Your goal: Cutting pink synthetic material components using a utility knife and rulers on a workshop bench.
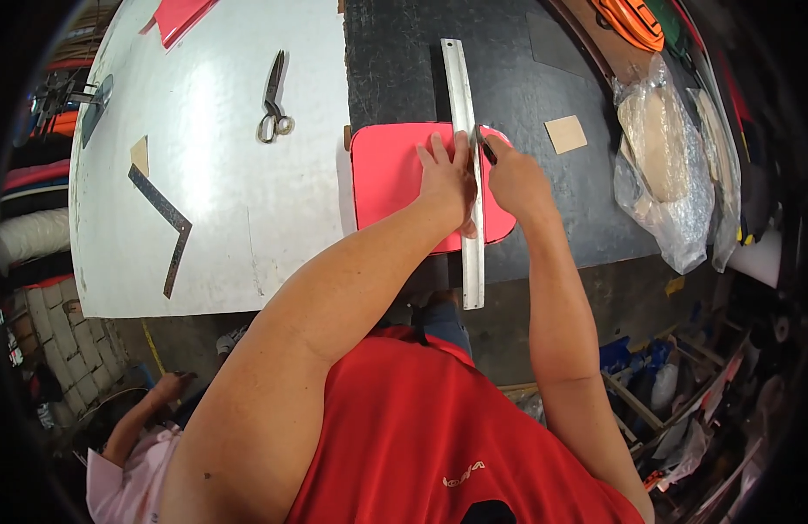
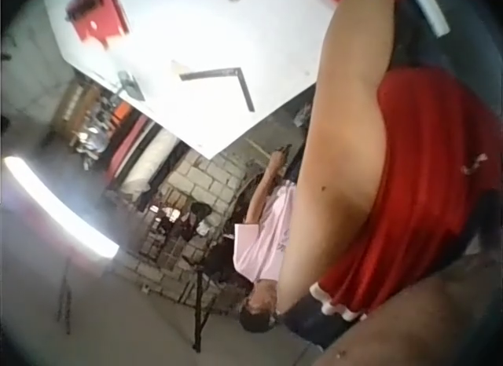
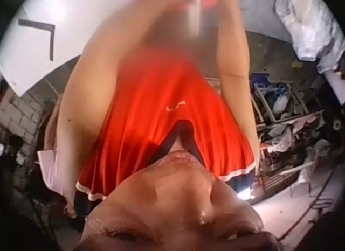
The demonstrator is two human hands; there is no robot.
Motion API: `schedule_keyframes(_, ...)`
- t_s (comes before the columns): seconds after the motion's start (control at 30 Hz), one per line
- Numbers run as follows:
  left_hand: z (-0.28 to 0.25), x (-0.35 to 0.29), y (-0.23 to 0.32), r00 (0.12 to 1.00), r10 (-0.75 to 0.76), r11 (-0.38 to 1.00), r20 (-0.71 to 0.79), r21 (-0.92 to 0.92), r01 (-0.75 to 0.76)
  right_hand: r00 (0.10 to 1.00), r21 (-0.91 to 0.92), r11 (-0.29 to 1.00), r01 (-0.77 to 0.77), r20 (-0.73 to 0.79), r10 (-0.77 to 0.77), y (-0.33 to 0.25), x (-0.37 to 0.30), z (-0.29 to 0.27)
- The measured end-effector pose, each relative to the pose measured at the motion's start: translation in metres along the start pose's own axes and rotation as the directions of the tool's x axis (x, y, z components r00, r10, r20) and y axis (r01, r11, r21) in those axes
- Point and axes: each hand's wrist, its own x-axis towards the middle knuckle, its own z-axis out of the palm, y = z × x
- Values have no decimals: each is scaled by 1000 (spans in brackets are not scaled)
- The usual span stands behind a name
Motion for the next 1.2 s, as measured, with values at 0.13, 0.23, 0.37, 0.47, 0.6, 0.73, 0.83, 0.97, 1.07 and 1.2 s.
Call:
schedule_keyframes(0.13,2,3,1,1000,2,999,29,43,-3,997,4,1000,13,81,-13,4,16,-10)
schedule_keyframes(0.23,2,3,3,1000,-3,996,8,84,2,988,23,1000,6,156,-9,4,16,-18)
schedule_keyframes(0.37,-3,-1,0,1000,23,999,15,23,-24,993,-12,999,44,108,-43,15,-3,0)
schedule_keyframes(0.47,-10,-1,3,999,5,1000,54,12,-6,993,-16,993,117,-18,-117,29,-39,16)
schedule_keyframes(0.6,-11,-3,2,999,-26,1000,44,18,25,995,-15,1000,28,96,-26,31,-111,20)
schedule_keyframes(0.73,-10,-3,3,999,-10,999,48,34,8,990,-29,998,-59,126,62,39,-167,38)
schedule_keyframes(0.83,-8,-2,-1,999,1,1000,-43,-19,-2,989,17,997,-78,127,76,40,-173,36)
schedule_keyframes(0.97,-2,-4,1,999,14,1000,-45,-21,-15,977,-77,994,-75,192,89,44,-192,42)
schedule_keyframes(1.07,3,-2,-1,999,2,999,-40,-32,-3,989,-41,998,-54,134,59,36,-185,12)
schedule_keyframes(1.2,3,-4,-3,996,-20,998,-82,-53,15,994,74,997,-22,-107,30,5,-124,-32)
